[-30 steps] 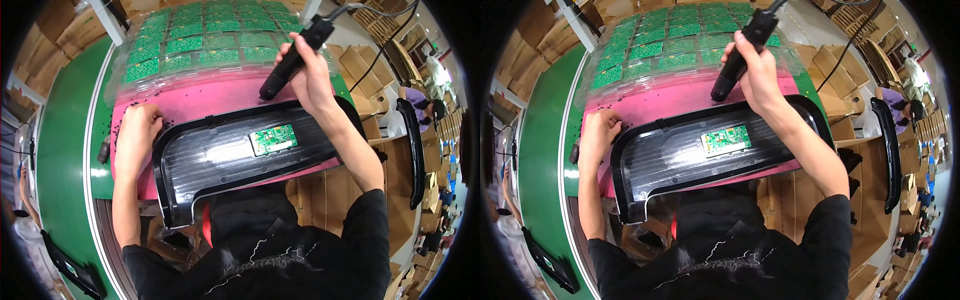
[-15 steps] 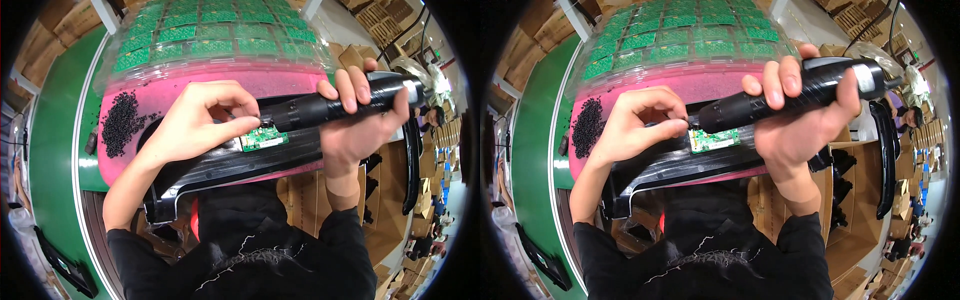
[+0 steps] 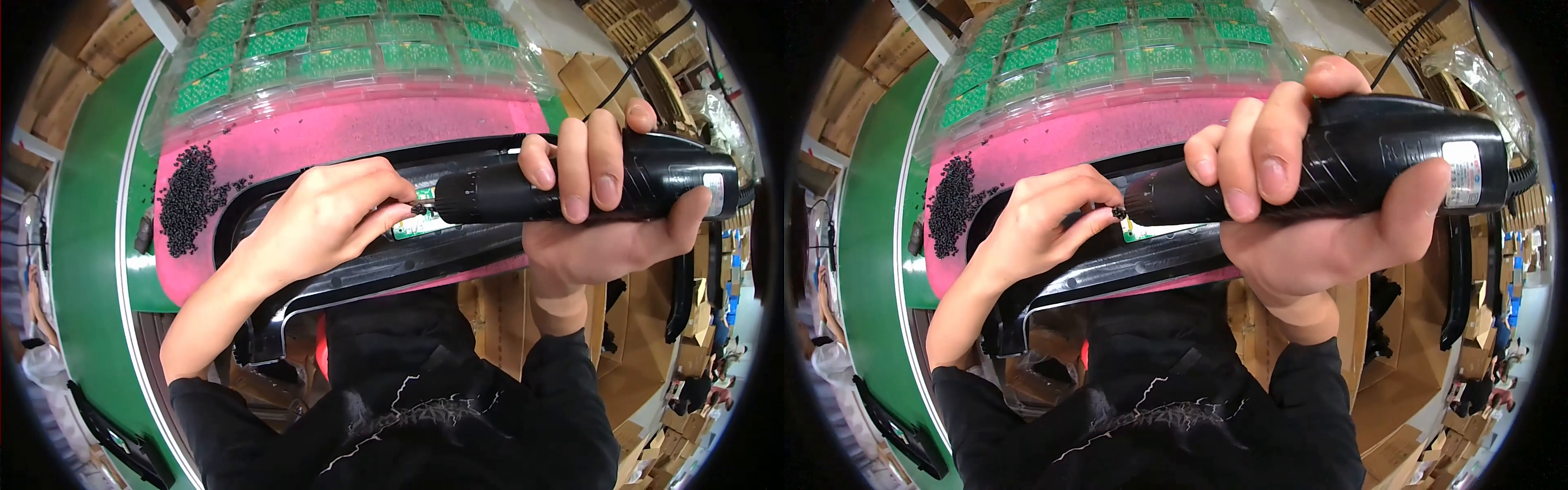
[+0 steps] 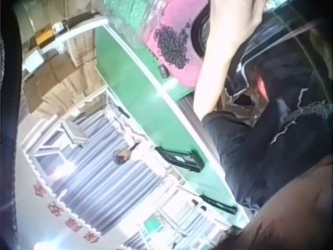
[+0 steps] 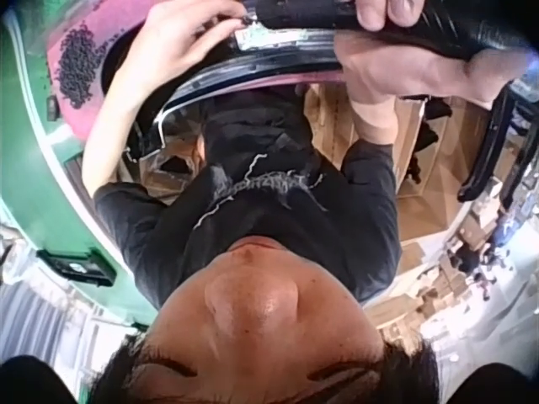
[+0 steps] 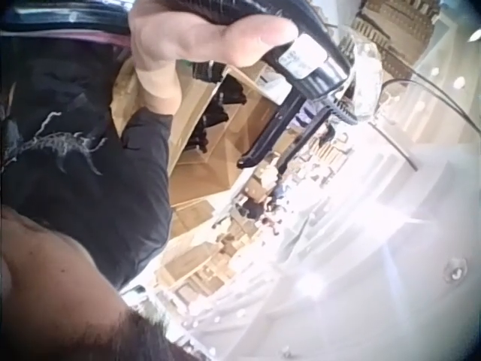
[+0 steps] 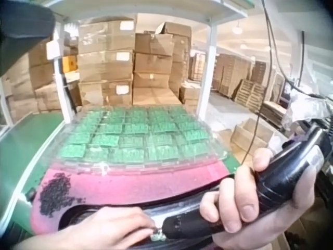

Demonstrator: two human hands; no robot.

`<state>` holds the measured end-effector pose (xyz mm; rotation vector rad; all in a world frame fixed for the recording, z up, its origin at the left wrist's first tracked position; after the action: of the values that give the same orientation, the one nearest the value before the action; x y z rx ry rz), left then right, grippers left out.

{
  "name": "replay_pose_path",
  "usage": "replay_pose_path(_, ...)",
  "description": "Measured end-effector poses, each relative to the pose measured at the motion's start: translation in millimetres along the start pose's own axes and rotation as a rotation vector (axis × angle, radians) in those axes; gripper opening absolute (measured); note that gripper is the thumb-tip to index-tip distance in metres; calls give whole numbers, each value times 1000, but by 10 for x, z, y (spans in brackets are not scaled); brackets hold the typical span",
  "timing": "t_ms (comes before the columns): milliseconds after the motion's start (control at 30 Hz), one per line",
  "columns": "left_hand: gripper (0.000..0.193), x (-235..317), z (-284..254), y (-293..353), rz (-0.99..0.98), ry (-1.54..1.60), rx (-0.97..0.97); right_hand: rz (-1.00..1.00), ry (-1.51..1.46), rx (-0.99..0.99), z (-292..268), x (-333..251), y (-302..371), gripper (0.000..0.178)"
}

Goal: Assembling circuit boards into plastic housings using an electric screwdriver.

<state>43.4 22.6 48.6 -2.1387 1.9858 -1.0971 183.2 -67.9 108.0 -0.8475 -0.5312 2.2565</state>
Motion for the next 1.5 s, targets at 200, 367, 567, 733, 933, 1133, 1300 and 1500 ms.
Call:
replay_pose_path(200,21,63,-47,-14,60,-166,83,-6,73,126,-78,86,13,58)
replay_pose_path(367,19,204,-113,0,169,-356,192,25,177,118,-47,146,47,58)
replay_pose_path(567,10,121,-269,5,87,-300,312,78,389,-112,-100,30,-33,59)
replay_pose_path(733,7,-80,34,-31,-81,-140,-32,71,370,65,-381,-58,-107,44)
replay_pose_path(933,11,-53,277,30,-54,-136,-291,119,443,151,-591,10,-129,35)
replay_pose_path(1133,14,-135,368,76,-123,-158,-362,132,543,154,-623,90,-124,35)
replay_pose_path(1300,14,-143,366,88,-198,-152,-424,138,546,175,-669,125,-109,35)
replay_pose_path(1500,15,-175,379,123,-197,-139,-422,160,531,145,-690,183,-122,37)
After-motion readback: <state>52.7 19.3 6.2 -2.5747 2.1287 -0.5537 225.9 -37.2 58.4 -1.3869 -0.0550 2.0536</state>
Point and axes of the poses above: each hand's wrist, its own y-axis away from the middle knuckle, its own z-axis out of the palm, x = y × z, the point moved 8 cm from there along -y, towards the middle knuckle, and after that the axes turned 13 degrees about -y, right-handed, at the moved point
